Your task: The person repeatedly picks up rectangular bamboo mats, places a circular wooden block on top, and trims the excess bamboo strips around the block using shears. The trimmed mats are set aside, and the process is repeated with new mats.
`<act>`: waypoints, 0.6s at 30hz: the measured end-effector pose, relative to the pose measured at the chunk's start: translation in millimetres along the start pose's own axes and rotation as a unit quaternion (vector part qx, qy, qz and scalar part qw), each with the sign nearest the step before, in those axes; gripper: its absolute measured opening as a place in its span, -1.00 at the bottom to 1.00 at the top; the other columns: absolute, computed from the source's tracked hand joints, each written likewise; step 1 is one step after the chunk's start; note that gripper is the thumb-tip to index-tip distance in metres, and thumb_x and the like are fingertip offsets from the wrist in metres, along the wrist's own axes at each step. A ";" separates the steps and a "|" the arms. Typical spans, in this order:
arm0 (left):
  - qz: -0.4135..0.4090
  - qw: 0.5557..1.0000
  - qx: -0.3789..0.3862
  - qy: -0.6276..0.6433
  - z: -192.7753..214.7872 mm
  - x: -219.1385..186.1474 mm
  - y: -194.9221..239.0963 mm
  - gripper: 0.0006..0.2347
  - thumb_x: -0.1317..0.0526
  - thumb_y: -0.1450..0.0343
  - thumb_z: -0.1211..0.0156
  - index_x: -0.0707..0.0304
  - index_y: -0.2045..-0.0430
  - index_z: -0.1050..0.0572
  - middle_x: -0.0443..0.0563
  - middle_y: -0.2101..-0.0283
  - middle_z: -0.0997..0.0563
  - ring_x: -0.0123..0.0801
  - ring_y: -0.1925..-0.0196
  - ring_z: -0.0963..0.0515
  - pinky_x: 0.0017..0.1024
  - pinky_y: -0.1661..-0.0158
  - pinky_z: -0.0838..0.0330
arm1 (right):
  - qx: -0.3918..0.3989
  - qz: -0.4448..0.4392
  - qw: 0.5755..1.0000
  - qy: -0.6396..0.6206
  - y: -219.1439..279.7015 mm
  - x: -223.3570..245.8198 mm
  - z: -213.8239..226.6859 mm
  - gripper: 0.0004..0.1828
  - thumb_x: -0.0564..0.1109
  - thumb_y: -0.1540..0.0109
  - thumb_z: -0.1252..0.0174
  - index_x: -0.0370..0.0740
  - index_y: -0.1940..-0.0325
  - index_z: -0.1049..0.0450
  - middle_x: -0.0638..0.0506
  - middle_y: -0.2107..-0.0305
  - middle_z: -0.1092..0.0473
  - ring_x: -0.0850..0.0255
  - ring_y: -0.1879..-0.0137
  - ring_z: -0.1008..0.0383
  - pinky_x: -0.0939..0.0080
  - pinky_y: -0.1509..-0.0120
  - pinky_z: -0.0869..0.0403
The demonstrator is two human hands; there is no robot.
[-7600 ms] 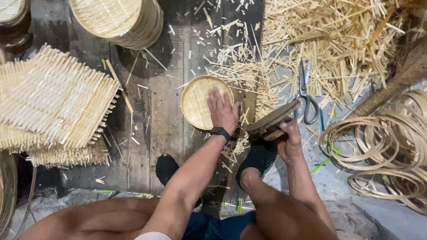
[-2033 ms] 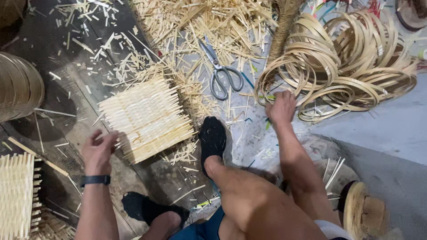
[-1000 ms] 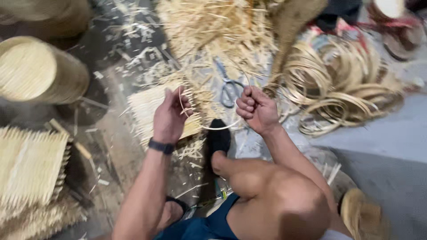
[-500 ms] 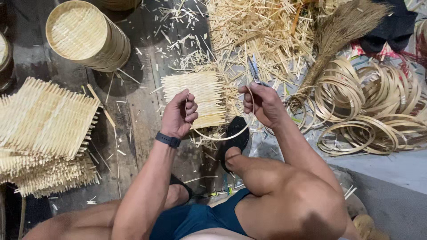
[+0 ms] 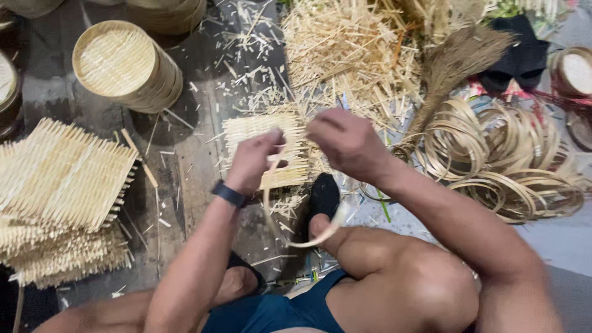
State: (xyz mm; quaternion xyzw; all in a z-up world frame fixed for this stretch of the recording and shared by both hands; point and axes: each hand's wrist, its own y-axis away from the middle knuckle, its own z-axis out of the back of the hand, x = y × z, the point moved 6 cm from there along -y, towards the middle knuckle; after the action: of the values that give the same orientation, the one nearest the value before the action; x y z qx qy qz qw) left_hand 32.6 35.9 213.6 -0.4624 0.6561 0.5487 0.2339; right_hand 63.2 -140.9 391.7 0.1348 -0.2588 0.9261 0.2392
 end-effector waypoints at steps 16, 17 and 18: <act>0.165 0.980 -0.017 0.109 -30.9 -35.4 80.2 -0.37 -0.49 -0.32 0.38 0.05 0.68 -0.37 -0.21 0.75 -0.32 -0.50 0.71 -0.30 -0.46 0.63 -0.22 | -0.021 0.149 0.983 0.100 -23.4 69.5 -40.6 -0.75 -0.03 -0.16 -0.27 -0.21 0.43 -0.39 0.02 0.40 -0.30 0.20 0.22 -0.39 0.21 0.37 -0.46; 0.143 0.984 0.000 0.109 -29.8 -36.1 77.6 -0.36 -0.53 -0.36 0.38 0.00 0.72 -0.32 -0.26 0.78 -0.26 -0.54 0.75 -0.22 -0.51 0.67 -0.11 | -0.026 0.136 0.986 0.094 -21.0 69.7 -41.8 -0.73 -0.01 -0.15 -0.27 -0.21 0.44 -0.38 0.02 0.41 -0.29 0.20 0.23 -0.39 0.19 0.36 -0.46; 0.120 0.986 0.016 0.111 -29.8 -36.3 73.1 -0.35 -0.57 -0.39 0.38 -0.04 0.75 -0.26 -0.30 0.81 -0.19 -0.57 0.79 -0.13 -0.55 0.72 0.01 | -0.030 0.122 0.988 0.088 -18.3 69.2 -42.8 -0.71 0.01 -0.14 -0.28 -0.21 0.45 -0.37 0.02 0.42 -0.28 0.19 0.23 -0.39 0.18 0.35 -0.46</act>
State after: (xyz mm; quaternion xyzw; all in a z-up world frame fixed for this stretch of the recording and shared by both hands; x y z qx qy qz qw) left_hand -7.8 18.5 288.6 -0.4342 0.7375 0.5076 0.0999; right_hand 8.5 -78.0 389.6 0.0127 -0.2788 0.9484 0.1506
